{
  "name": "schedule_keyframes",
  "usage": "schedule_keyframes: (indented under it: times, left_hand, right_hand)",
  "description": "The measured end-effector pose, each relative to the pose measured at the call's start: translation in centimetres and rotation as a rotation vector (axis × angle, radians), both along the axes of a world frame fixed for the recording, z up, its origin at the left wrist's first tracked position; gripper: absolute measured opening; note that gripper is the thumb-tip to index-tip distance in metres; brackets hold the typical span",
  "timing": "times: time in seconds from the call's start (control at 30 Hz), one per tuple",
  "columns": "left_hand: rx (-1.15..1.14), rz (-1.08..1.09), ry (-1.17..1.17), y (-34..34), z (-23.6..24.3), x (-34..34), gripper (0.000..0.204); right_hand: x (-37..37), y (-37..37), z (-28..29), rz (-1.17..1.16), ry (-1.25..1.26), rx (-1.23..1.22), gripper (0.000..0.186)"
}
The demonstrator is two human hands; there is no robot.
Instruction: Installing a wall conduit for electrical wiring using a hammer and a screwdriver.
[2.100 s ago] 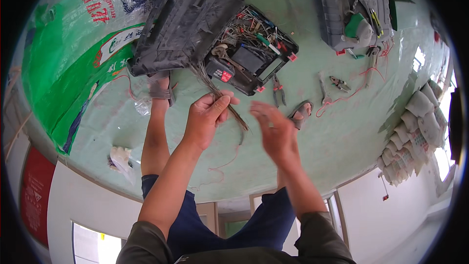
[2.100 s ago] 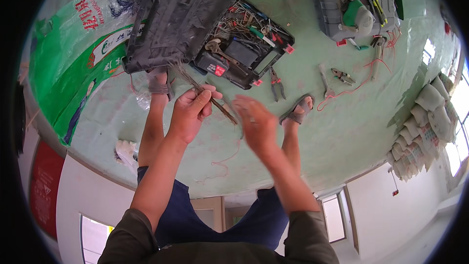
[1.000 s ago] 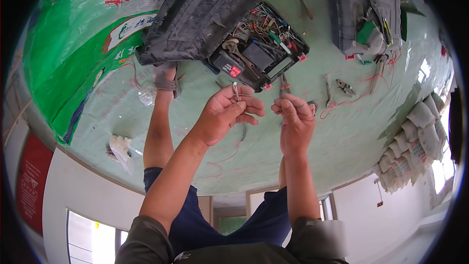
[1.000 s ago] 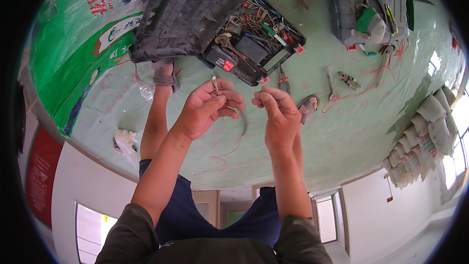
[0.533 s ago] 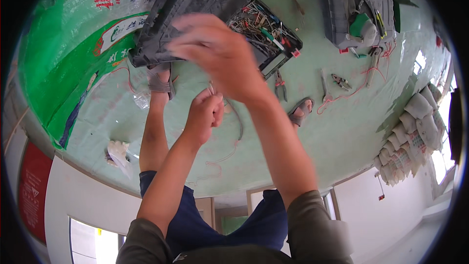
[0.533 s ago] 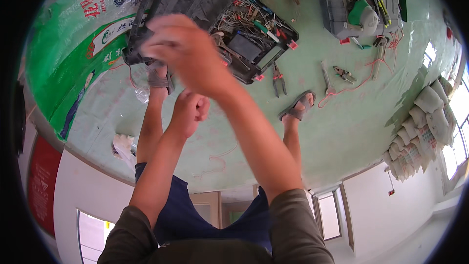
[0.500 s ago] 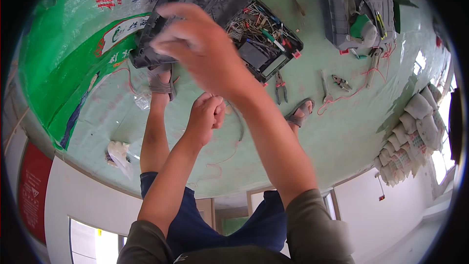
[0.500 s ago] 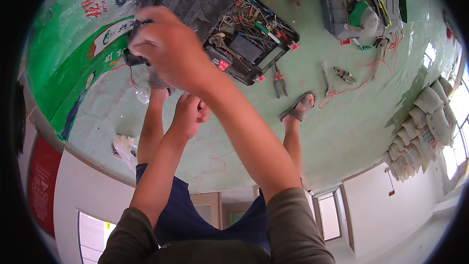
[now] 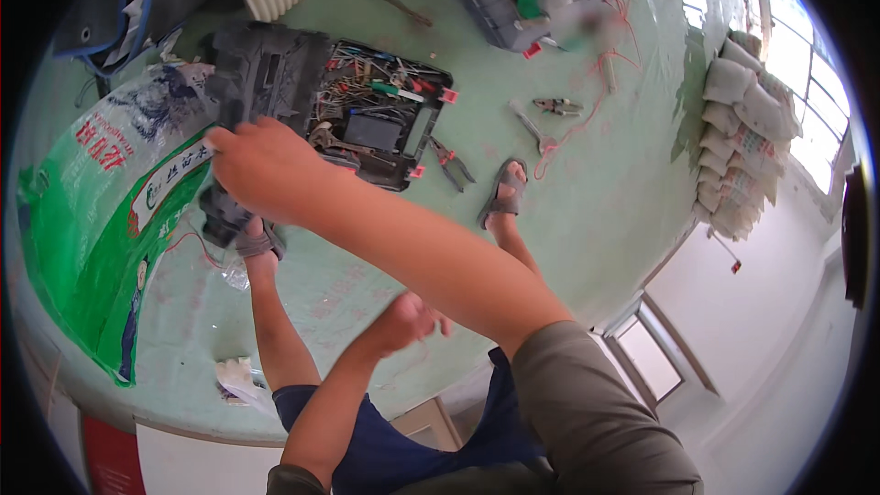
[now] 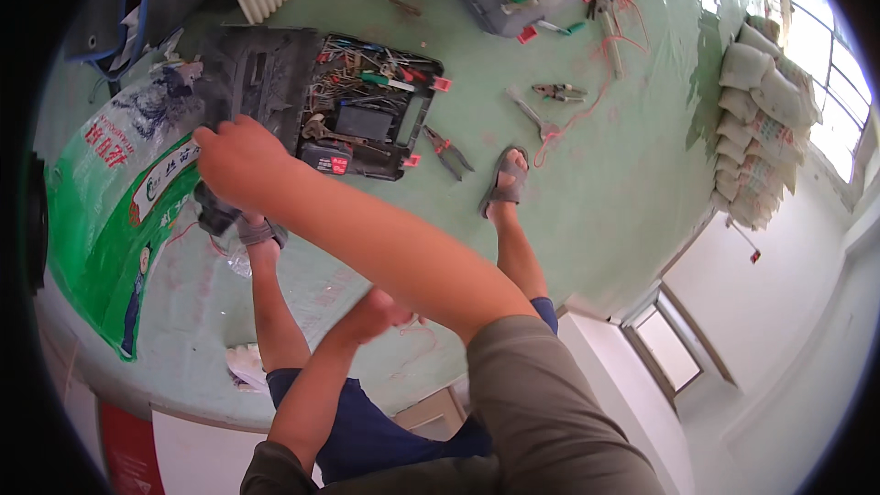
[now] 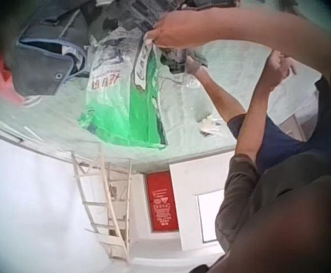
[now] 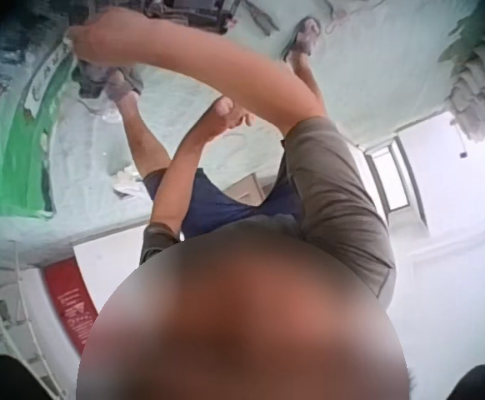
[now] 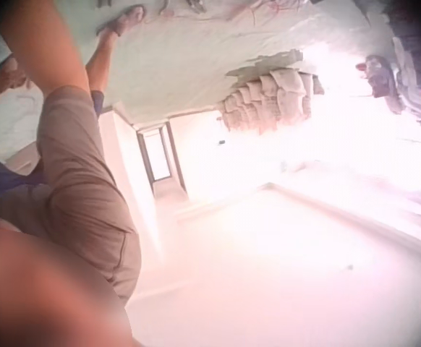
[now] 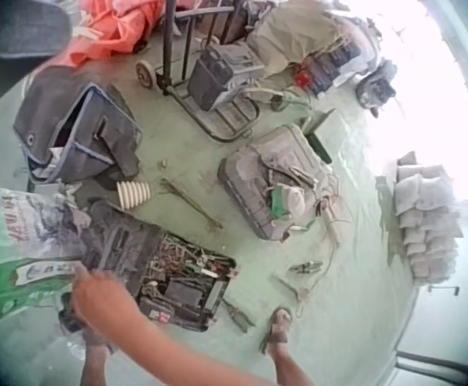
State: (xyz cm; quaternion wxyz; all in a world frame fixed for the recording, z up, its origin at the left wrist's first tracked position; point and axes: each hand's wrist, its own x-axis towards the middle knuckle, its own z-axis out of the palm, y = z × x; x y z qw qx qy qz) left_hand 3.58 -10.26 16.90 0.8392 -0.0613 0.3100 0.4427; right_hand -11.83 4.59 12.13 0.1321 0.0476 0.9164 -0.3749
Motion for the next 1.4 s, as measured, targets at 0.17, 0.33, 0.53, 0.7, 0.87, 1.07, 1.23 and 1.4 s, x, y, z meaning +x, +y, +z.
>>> schedule_keyframes:
  times: [0.17, 0.33, 0.53, 0.7, 0.87, 1.07, 1.23, 1.4]
  left_hand:
    - [0.098, -0.238, -0.315, -1.8, 3.6, 6.1, 0.017]
    - [0.119, -0.31, -0.298, 1.7, 10.8, 4.4, 0.013]
    - [-0.008, 0.319, -0.157, 6.5, 20.2, 0.2, 0.006]
    - [0.153, 0.611, -0.108, 10.7, 30.5, -4.2, 0.012]
    - [0.436, 0.582, 0.112, 12.9, 42.7, -7.8, 0.021]
    - [0.616, 0.574, 0.431, 13.1, 54.4, -9.4, 0.034]
    - [0.612, 0.533, 0.701, 11.7, 59.2, -10.2, 0.025]
    - [0.585, 0.481, 0.86, 11.8, 60.7, -10.4, 0.021]
  right_hand:
    - [14.7, 3.0, 4.3, -0.366, 0.024, -0.286, 0.007]
    - [27.6, 7.8, 12.4, -1.061, -0.293, -0.441, 0.014]
    - [28.3, 11.6, 28.2, -1.534, 0.032, -0.692, 0.013]
    - [27.8, 12.5, 41.7, -1.437, 0.321, -0.853, 0.015]
    - [27.1, 11.7, 53.6, -1.183, 0.446, -0.821, 0.013]
    - [26.1, 9.3, 62.7, -0.965, 0.542, -0.711, 0.013]
    - [25.7, 7.6, 64.6, -0.891, 0.611, -0.675, 0.011]
    - [25.9, 7.3, 65.0, -0.907, 0.701, -0.672, 0.011]
